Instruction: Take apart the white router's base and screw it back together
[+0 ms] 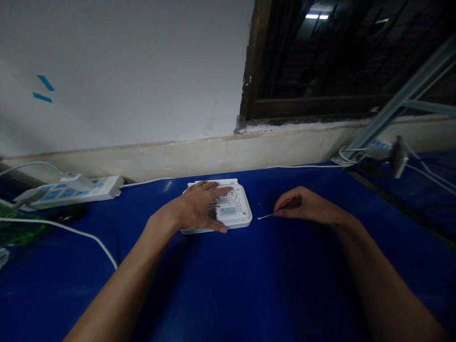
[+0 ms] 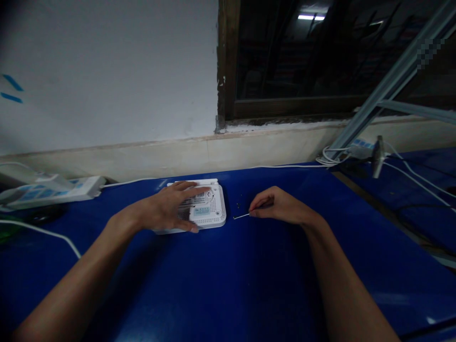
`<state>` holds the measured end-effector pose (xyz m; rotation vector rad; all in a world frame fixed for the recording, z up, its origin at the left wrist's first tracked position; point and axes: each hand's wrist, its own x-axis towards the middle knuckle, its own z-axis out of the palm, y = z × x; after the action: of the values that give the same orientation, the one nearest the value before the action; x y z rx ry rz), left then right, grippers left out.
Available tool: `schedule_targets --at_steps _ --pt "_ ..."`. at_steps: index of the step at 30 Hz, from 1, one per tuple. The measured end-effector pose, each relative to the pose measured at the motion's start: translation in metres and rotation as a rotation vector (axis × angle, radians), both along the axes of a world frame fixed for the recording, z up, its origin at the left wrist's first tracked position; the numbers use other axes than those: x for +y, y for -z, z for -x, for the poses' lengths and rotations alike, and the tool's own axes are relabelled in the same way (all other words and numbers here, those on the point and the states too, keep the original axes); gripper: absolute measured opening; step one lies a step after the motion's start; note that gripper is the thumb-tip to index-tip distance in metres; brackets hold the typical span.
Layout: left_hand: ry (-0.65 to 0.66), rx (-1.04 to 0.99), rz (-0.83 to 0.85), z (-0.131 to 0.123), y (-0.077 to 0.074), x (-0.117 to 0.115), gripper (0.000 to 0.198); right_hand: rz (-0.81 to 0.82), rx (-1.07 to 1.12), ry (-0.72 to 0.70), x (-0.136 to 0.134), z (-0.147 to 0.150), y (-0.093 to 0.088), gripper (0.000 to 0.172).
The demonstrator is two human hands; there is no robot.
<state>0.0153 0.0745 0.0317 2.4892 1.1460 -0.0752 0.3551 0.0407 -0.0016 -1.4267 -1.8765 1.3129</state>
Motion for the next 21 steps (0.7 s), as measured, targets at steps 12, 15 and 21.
schedule_targets --at_steps 12,15,21 --pt "0.007 0.029 -0.003 -0.002 -0.005 -0.001 0.111 -0.168 0.164 0.278 0.0 0.035 -0.003 0.031" --pt "-0.003 0.044 0.005 -0.002 -0.007 -0.001 0.112 -0.207 0.172 0.323 0.003 0.048 0.002 0.031" --pt "-0.017 0.078 0.018 -0.003 -0.008 -0.002 0.114 -0.211 0.181 0.388 0.006 0.055 0.01 0.032"
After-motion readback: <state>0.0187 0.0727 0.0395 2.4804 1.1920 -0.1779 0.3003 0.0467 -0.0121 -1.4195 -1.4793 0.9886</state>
